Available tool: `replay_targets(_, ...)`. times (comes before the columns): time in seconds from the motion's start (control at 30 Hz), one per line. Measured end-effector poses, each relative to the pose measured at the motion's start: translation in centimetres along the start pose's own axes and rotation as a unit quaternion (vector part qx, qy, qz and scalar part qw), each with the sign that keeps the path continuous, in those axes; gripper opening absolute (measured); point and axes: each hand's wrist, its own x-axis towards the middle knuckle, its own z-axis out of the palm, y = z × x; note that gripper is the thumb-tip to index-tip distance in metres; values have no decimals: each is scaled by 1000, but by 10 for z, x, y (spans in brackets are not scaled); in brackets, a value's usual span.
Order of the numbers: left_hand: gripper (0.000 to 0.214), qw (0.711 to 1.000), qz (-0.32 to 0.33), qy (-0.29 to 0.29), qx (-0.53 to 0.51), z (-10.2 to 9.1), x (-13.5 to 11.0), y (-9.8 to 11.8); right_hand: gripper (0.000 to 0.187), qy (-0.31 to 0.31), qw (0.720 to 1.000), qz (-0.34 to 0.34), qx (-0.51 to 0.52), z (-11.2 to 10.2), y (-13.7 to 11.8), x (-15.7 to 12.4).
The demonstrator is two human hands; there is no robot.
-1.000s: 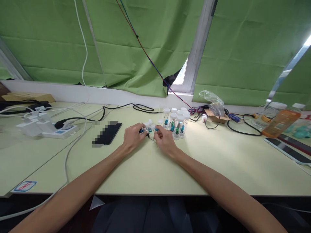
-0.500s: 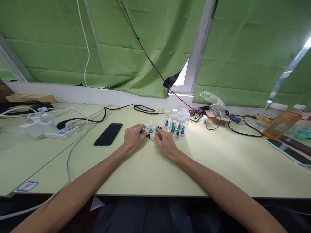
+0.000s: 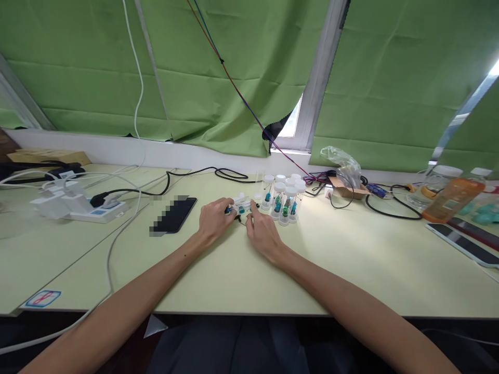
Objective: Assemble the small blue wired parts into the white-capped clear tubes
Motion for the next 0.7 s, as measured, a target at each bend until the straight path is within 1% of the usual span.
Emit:
replay_targets(0.23,23,1000,2,-10,20,0,0,-3,60,-13,998,0,64,-4,2,1)
replay_targets(0.33,24,1000,0,9,16,3,-1,-5,61,-8,995,-17,103,-5,5,2)
replay_targets(0.4,24,1000,-1,29,7,5,-2,-5,62,8,992,-29,119,-5,6,3)
replay_targets(0.53,25,999,-3,45,-1,7,-3,-4,59,36,991,-47,119,-3,10,5)
replay_targets(0.7,24,999,0,38,11,9,-5,-4,57,41,992,-62,104,-3,15,5)
